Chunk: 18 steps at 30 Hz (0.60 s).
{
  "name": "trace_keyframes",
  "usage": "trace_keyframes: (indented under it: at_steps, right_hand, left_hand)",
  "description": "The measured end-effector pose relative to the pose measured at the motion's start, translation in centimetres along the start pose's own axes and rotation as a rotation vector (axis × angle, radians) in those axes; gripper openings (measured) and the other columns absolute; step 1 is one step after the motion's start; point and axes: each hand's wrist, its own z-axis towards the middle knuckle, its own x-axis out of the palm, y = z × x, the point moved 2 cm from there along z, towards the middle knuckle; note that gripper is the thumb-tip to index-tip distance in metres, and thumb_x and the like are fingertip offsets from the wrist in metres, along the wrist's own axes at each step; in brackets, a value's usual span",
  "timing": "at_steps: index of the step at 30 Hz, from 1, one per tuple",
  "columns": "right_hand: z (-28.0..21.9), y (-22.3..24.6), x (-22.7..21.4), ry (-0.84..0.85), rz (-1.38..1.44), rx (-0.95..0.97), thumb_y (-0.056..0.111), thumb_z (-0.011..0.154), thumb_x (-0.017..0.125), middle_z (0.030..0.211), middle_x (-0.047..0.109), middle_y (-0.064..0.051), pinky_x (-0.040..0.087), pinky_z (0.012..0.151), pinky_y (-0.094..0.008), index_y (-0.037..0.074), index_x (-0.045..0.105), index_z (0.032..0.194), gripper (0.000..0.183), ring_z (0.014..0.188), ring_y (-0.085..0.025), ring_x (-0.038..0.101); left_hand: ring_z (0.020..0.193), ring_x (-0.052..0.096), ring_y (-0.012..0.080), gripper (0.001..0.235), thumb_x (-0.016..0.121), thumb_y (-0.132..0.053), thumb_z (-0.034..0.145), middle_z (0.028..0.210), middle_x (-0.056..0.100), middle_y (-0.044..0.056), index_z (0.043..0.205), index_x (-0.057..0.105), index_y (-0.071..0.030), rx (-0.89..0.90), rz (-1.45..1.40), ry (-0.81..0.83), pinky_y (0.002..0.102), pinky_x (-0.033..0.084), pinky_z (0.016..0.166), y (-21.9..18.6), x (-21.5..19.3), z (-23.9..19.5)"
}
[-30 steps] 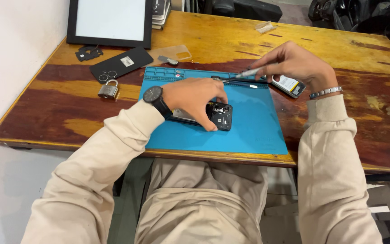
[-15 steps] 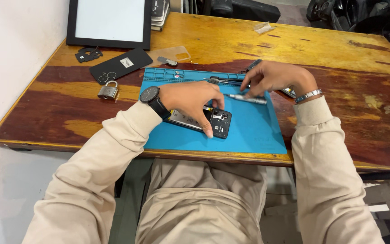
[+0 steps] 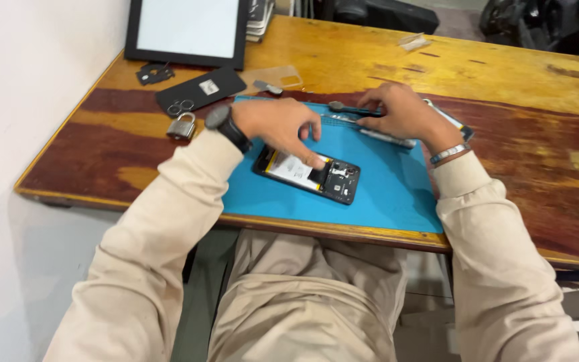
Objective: The person uses a precision screwdriver and tweezers to remove small screws from a disassembled smartphone placed on a blue cutting mat. They organize the screws in a compartmentalized tray and then use tweezers to manipulate internal components of the phone.
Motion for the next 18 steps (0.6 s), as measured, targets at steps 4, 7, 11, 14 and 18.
trace_keyframes:
  at_steps: [4,7,11,14,18]
  right_hand:
    - [-0.1,-0.9,0.5,0.073,0.009,0.049,0.027,0.083,0.081,0.104,0.075,-0.019,0.056,0.083,-0.043,0.005,0.076,0.113,0.037,0.094,-0.035,0.071]
    - [0.1,-1.8,1.0,0.085,0.014,0.088,0.024,0.086,0.077,0.105,0.075,-0.019,0.056,0.085,-0.043,0.005,0.077,0.112,0.032,0.095,-0.035,0.072]
    - [0.1,-2.6,2.0,0.037,0.024,0.074,0.018,0.092,0.074,0.104,0.075,-0.021,0.056,0.085,-0.043,0.002,0.076,0.109,0.023,0.094,-0.036,0.071]
    - [0.3,-2.6,1.6,-0.004,0.024,0.051,0.012,0.088,0.075,0.102,0.073,-0.021,0.056,0.083,-0.043,0.0,0.077,0.104,0.019,0.092,-0.036,0.07]
    - [0.0,-1.9,1.6,0.039,0.064,0.17,0.008,0.088,0.074,0.102,0.072,-0.02,0.056,0.082,-0.042,0.0,0.073,0.101,0.015,0.093,-0.034,0.071]
  left_hand:
    - [0.094,0.065,0.0265,0.091,0.091,-0.066,0.048,0.107,0.064,0.01,0.114,0.066,-0.007,0.12,-0.025,0.013,0.038,0.054,0.073,1.2,0.2,-0.3]
    - [0.09,0.065,0.0267,0.092,0.095,-0.064,0.045,0.103,0.064,0.012,0.11,0.066,-0.004,0.18,0.019,-0.006,0.037,0.053,0.069,0.4,0.6,-0.5]
    - [0.082,0.068,0.0243,0.088,0.092,-0.066,0.045,0.093,0.066,0.008,0.105,0.067,-0.005,0.16,0.04,-0.009,0.037,0.053,0.063,-1.1,0.7,-1.3]
    - [0.075,0.067,0.0248,0.083,0.09,-0.068,0.048,0.082,0.065,0.006,0.098,0.069,-0.005,0.187,0.076,-0.135,0.037,0.05,0.061,-2.4,0.2,-2.8]
    - [0.07,0.066,0.0233,0.08,0.088,-0.07,0.046,0.079,0.065,0.003,0.093,0.072,-0.008,0.074,0.152,-0.166,0.039,0.048,0.057,-2.7,0.3,-3.1]
